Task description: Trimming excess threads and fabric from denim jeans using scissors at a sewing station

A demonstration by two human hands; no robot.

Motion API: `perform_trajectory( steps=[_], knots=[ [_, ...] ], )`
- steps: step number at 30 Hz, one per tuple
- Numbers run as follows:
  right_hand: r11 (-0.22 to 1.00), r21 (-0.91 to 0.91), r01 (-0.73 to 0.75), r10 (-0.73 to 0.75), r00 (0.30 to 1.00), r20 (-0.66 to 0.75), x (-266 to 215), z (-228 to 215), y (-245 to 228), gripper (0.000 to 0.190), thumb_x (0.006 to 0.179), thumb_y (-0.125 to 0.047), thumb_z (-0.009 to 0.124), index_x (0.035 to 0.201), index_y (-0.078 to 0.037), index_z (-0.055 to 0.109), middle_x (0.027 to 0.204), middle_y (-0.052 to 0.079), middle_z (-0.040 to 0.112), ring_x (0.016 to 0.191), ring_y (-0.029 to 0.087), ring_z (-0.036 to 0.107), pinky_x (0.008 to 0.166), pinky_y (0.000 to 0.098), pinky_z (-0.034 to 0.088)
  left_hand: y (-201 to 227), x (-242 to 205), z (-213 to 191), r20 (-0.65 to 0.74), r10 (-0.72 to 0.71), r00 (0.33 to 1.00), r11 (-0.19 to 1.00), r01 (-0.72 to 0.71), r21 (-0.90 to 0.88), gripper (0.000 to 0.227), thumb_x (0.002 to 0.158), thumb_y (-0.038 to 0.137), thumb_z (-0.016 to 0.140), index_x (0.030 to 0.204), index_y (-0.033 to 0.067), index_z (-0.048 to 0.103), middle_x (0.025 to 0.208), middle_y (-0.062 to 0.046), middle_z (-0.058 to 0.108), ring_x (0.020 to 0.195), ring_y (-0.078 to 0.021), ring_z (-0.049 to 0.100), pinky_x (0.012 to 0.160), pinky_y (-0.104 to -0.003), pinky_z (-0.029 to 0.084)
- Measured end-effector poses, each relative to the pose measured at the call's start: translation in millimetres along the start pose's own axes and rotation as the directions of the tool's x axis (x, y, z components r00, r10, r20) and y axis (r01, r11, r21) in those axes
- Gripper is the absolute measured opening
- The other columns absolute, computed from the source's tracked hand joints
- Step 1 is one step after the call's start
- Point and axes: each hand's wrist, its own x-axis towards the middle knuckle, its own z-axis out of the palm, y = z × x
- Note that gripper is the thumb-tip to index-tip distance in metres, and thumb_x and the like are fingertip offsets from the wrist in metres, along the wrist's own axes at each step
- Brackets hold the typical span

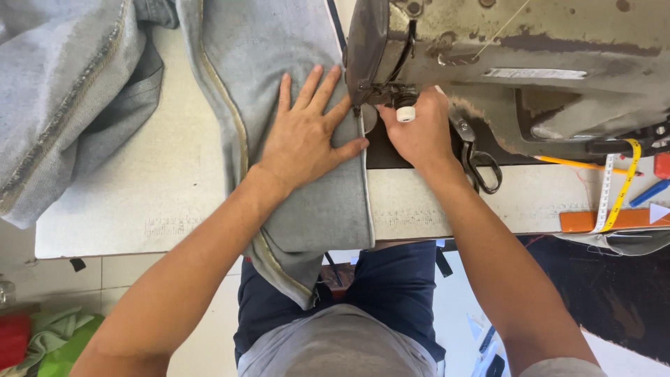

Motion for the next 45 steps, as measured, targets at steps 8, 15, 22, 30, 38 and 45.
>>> perform_trajectory(
  steps=[8, 15, 22, 30, 38, 45],
  knots=[
    [0.966, 0.065, 0.251, -0.252, 0.968, 0.01, 2, -9, -16, 0.02, 0.089, 0.0, 0.073, 0.07, -0.003, 0.067, 0.07, 0.008, 0.068, 0.061, 0.023, 0.064, 0.054, 0.0391, 0.044, 12, -14, -5, 0.027, -0.042, 0.999, 0.999, 0.042, 0.009, 0.083, 0.098, 0.072, 0.046, 0.154, 0.0112, 0.051, 0.165, -0.019, 0.034, 0.153, -0.0368, 0.027, 0.12, -0.068, 0.017],
    [0.973, -0.029, 0.228, -0.227, 0.974, 0.013, -1, -7, -9, 0.032, 0.088, -0.003, 0.075, 0.062, -0.005, 0.056, 0.063, 0.008, 0.06, 0.056, 0.025, 0.056, 0.051, 0.0416, 0.039, 8, -11, -7, -0.003, -0.016, 1.0, 1.0, 0.016, -0.027, 0.082, 0.097, 0.069, 0.055, 0.153, 0.01, 0.053, 0.163, -0.02, 0.037, 0.152, -0.0383, 0.03, 0.119, -0.069, 0.019],
    [0.93, -0.066, 0.361, -0.365, 0.93, -0.042, -38, -98, -33, 0.007, 0.101, 0.003, 0.067, 0.106, 0.006, 0.071, 0.103, 0.019, 0.068, 0.097, 0.034, 0.062, 0.086, 0.0449, 0.048, 3, -8, -3, 0.007, 0.004, 1.0, 1.0, -0.004, -0.018, 0.082, 0.1, 0.071, 0.048, 0.153, 0.0084, 0.053, 0.163, -0.021, 0.037, 0.152, -0.0389, 0.03, 0.118, -0.069, 0.019],
    [0.996, -0.047, 0.069, -0.081, 0.936, -0.342, -73, -183, 101, 0.019, 0.107, 0.008, 0.057, 0.104, 0.004, 0.075, 0.101, 0.015, 0.072, 0.1, 0.025, 0.068, 0.093, 0.0366, 0.052, -3, -1, 1, 0.005, 0.004, 1.0, 1.0, -0.004, -0.009, 0.083, 0.101, 0.072, 0.045, 0.154, 0.0093, 0.051, 0.163, -0.022, 0.035, 0.152, -0.039, 0.027, 0.118, -0.07, 0.016],
    [0.993, -0.108, 0.051, -0.083, 0.943, -0.322, -75, -180, 82, 0.007, 0.11, 0.005, 0.072, 0.112, 0.005, 0.079, 0.102, 0.016, 0.07, 0.096, 0.024, 0.065, 0.086, 0.0345, 0.05, 11, -18, -2, -0.013, 0.016, 1.0, 0.999, -0.015, 0.043, 0.09, 0.098, 0.077, 0.042, 0.152, 0.0059, 0.052, 0.163, -0.021, 0.037, 0.152, -0.0375, 0.03, 0.118, -0.069, 0.019],
    [0.911, 0.41, -0.034, 0.03, 0.999, 0.017, -163, -141, -59, 0.016, 0.1, 0.002, 0.058, 0.089, -0.007, 0.065, 0.101, 0.013, 0.072, 0.096, 0.024, 0.07, 0.093, 0.0359, 0.059, -9, -39, -69, -0.002, -0.13, 0.992, 0.951, 0.124, -0.285, 0.055, 0.098, 0.037, 0.071, 0.142, 0.0053, 0.059, 0.158, -0.017, 0.046, 0.143, -0.0373, 0.046, 0.123, -0.057, 0.027]
  ],
)
